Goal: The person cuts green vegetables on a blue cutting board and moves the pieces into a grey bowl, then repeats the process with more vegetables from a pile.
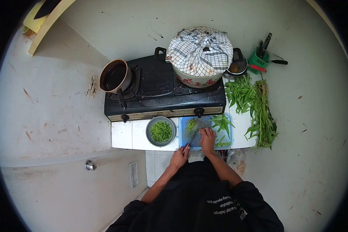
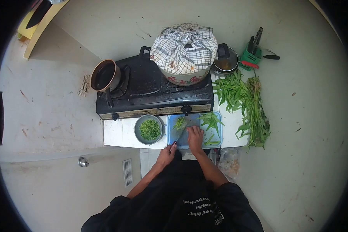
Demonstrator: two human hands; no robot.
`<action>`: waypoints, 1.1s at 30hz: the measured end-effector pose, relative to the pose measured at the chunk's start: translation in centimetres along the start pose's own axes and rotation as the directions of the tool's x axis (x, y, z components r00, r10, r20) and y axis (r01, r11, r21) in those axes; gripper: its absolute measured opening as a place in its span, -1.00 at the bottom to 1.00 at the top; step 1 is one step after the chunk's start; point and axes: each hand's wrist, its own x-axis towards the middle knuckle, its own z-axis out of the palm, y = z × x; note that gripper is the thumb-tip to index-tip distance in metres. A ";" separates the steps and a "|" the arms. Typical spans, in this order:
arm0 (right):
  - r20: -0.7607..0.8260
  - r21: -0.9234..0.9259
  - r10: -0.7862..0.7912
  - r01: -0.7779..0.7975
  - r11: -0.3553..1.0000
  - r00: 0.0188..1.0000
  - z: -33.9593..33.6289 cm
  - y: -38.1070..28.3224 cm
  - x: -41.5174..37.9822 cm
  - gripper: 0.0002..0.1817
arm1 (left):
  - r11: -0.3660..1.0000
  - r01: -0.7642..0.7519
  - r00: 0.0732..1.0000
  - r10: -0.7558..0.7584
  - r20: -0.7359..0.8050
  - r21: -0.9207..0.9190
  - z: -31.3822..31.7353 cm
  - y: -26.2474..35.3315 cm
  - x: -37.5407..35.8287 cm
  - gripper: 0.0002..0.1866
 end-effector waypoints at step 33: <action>0.023 0.158 0.089 -0.092 0.983 0.996 -0.3 0.3 -0.2 -0.90 | 0.998 0.051 0.997 -0.050 0.056 -0.022 0.9 1.5 1.2 -0.45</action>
